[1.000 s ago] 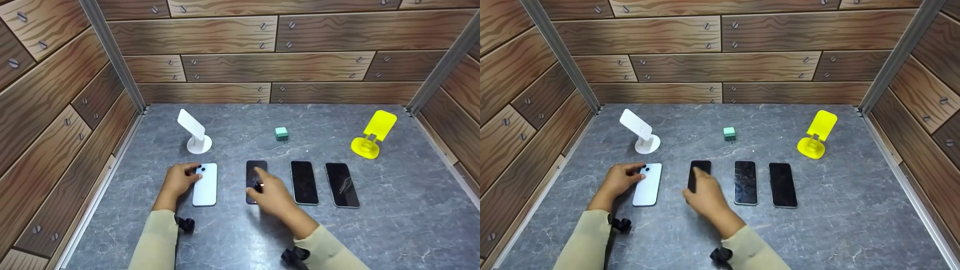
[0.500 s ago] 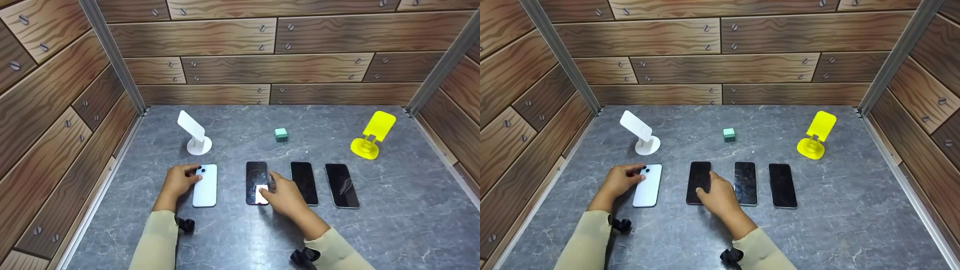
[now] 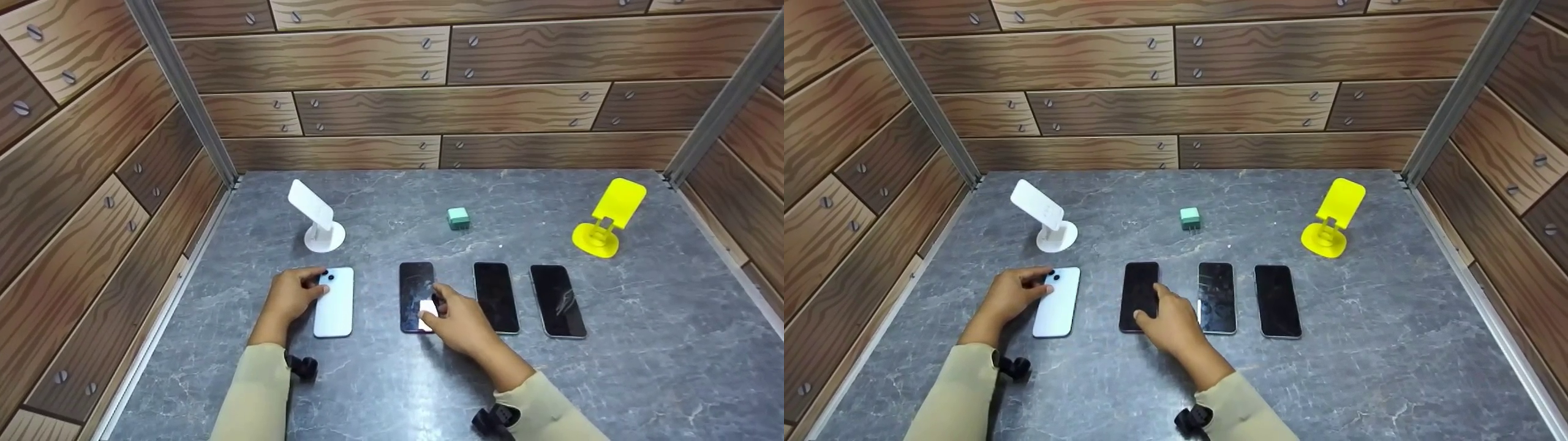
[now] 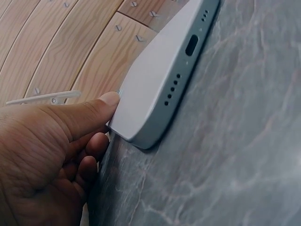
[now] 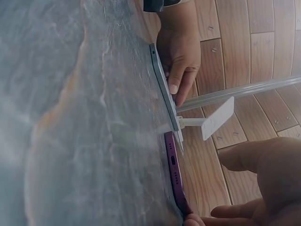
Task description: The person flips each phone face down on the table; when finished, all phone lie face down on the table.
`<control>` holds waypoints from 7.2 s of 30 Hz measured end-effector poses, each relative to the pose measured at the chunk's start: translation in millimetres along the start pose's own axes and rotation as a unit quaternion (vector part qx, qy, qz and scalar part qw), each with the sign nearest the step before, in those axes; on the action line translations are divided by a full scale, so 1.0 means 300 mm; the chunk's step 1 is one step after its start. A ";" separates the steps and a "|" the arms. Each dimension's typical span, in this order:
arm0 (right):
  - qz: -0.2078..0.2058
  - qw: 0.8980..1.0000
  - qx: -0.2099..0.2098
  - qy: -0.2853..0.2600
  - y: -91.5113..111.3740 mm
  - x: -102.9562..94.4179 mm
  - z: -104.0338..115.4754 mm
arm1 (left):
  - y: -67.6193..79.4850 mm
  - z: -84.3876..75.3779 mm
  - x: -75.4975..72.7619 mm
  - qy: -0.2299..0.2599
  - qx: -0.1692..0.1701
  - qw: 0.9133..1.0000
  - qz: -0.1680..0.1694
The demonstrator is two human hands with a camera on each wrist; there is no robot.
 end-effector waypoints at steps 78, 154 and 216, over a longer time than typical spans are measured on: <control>0.112 0.949 0.052 -0.290 -0.025 -0.023 -0.017 | 0.095 -0.360 0.324 -0.162 0.243 0.949 0.115; 0.053 0.993 -0.063 -0.088 0.074 0.077 0.009 | -0.033 -0.511 0.153 -0.087 0.148 0.981 -0.087; -0.035 0.997 -0.068 -0.001 0.044 0.049 -0.026 | -0.076 -0.353 0.309 0.007 0.070 0.990 0.124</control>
Point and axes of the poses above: each hand's wrist, its own y-axis away from the middle knuckle, its own x-axis out of the palm, z = x × y, the point moved 2 cm from there along -y, towards the middle knuckle, and after that the axes turned 15 degrees about x, right-handed, at the moved point
